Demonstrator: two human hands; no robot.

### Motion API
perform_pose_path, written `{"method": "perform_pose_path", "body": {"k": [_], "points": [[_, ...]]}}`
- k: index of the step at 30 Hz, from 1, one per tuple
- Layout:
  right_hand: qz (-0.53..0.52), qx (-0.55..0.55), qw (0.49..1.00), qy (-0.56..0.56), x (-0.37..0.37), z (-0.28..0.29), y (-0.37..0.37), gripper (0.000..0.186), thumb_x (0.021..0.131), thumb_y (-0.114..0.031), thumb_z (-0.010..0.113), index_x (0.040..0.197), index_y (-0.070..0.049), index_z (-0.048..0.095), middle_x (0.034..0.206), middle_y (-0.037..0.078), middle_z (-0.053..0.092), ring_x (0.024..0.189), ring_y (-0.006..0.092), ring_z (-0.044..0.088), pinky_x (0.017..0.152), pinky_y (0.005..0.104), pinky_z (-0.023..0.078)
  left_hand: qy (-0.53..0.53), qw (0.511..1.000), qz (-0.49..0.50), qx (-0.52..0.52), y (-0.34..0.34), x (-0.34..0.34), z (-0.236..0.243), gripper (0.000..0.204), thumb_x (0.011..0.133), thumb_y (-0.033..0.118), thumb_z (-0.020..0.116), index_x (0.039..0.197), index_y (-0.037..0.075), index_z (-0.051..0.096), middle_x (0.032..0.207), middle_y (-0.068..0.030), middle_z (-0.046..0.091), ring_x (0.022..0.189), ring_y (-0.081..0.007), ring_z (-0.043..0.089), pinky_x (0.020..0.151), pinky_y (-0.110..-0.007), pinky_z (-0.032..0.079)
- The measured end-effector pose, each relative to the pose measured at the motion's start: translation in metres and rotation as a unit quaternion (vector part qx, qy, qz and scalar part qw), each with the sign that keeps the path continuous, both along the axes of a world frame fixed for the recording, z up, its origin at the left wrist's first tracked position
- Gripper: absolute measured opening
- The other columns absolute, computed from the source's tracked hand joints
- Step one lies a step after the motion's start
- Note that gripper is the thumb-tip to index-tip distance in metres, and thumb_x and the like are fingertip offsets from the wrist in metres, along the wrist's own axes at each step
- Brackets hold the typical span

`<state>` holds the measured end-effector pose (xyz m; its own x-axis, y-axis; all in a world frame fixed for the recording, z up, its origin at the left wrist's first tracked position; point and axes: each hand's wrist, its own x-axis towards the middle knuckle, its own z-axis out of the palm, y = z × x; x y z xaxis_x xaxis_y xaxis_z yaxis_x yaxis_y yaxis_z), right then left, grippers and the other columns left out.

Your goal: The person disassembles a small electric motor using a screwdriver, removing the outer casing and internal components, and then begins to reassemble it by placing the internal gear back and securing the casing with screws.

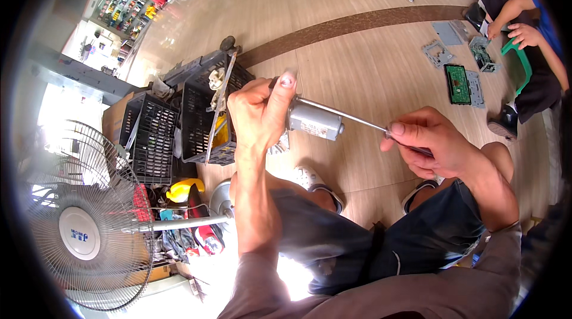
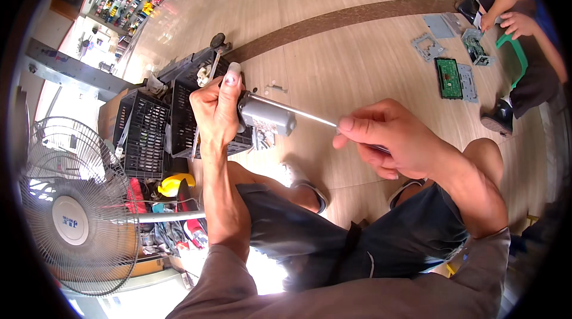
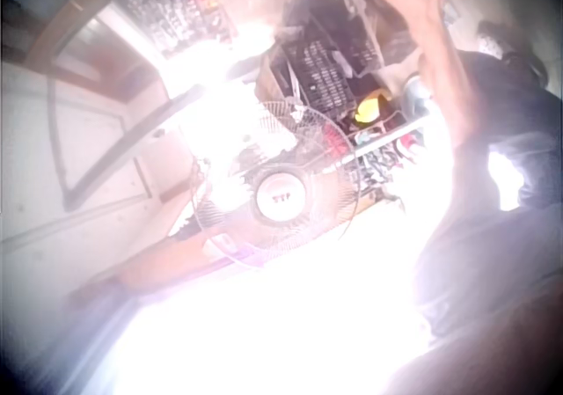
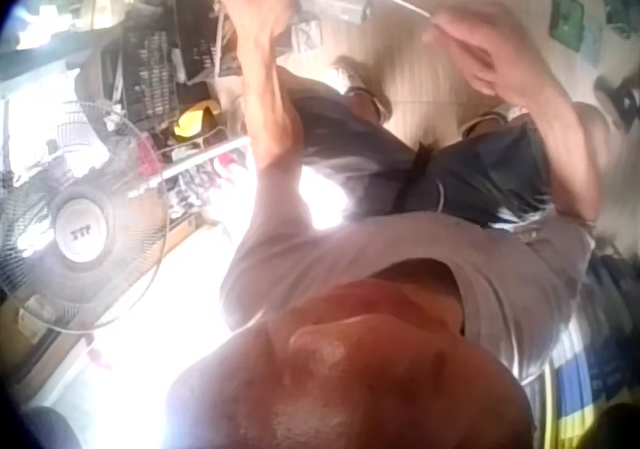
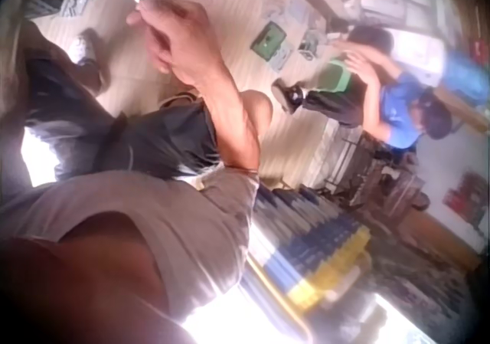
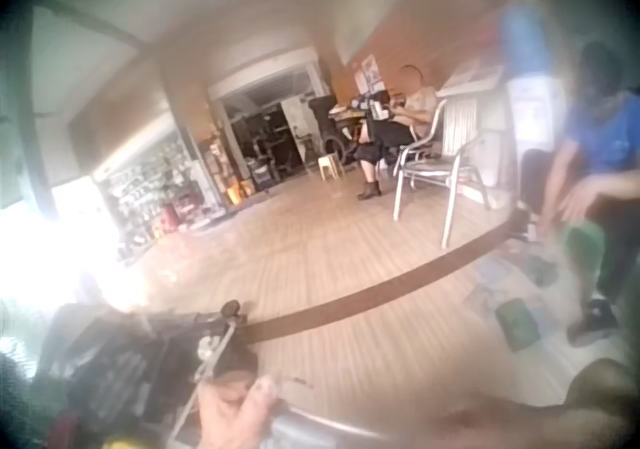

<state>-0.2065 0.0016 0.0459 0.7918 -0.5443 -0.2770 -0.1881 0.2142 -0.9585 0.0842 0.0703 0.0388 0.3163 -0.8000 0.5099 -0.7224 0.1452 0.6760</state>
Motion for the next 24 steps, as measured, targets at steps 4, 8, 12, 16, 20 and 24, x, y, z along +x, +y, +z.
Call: {"method": "perform_pose_path", "body": {"k": [4,8,12,16,20,24], "points": [[-0.057,-0.295,0.952,-0.062,0.007,-0.023,0.0,0.024,0.089,-0.016,0.071,0.104,0.0,0.062,0.071,0.006,0.056,0.047,0.0144,0.051,0.043,0.0284,0.04,-0.004,1.0,0.012,0.006,-0.003,-0.005,0.003,0.047,0.089,0.039,0.072,0.067,-0.002,0.068,0.053,-0.0097,0.052,0.05,-0.018,0.049,0.05,-0.035,0.039],[-0.09,-0.665,0.741,-0.03,0.006,-0.023,0.006,0.022,0.084,-0.007,0.071,0.103,0.0,0.062,0.078,0.013,0.059,0.06,0.0247,0.062,0.049,0.0323,0.048,-0.017,1.0,0.024,0.01,-0.006,-0.002,-0.002,0.048,0.088,0.04,0.073,0.064,-0.002,0.066,0.051,-0.0086,0.049,0.048,-0.0176,0.046,0.049,-0.035,0.038],[-0.102,-0.568,0.81,-0.109,0.007,-0.037,0.004,0.018,0.09,-0.011,0.069,0.101,0.002,0.063,0.067,0.009,0.055,0.047,0.0179,0.053,0.041,0.0301,0.04,-0.035,0.999,0.008,0.014,-0.007,-0.01,0.003,0.047,0.089,0.039,0.073,0.065,-0.001,0.067,0.051,-0.009,0.05,0.049,-0.0188,0.048,0.049,-0.035,0.038],[-0.018,0.253,0.965,-0.064,0.0,-0.009,-0.005,0.025,0.096,-0.021,0.065,0.099,0.003,0.063,0.065,0.003,0.054,0.036,0.0046,0.03,0.035,0.0234,0.019,-0.023,1.0,-0.002,0.004,-0.005,-0.004,-0.001,0.044,0.088,0.038,0.073,0.068,-0.001,0.068,0.053,-0.0105,0.053,0.05,-0.0213,0.05,0.051,-0.036,0.04],[0.006,0.156,0.987,-0.048,0.006,-0.015,-0.003,0.02,0.092,-0.016,0.068,0.097,0.003,0.062,0.068,0.005,0.056,0.042,0.0059,0.04,0.037,0.0253,0.028,-0.047,0.999,0.012,0.017,-0.005,-0.004,0.001,0.045,0.087,0.039,0.074,0.066,-0.001,0.068,0.052,-0.0104,0.053,0.05,-0.0215,0.05,0.05,-0.037,0.04],[-0.1,-0.514,0.848,-0.084,0.012,-0.027,0.002,0.022,0.082,-0.008,0.074,0.099,0.002,0.063,0.075,0.007,0.058,0.055,0.0139,0.056,0.045,0.0302,0.042,-0.064,0.998,0.011,0.021,-0.006,-0.005,0.001,0.047,0.087,0.04,0.074,0.066,-0.002,0.067,0.052,-0.0106,0.051,0.049,-0.0219,0.049,0.05,-0.037,0.039]]}}
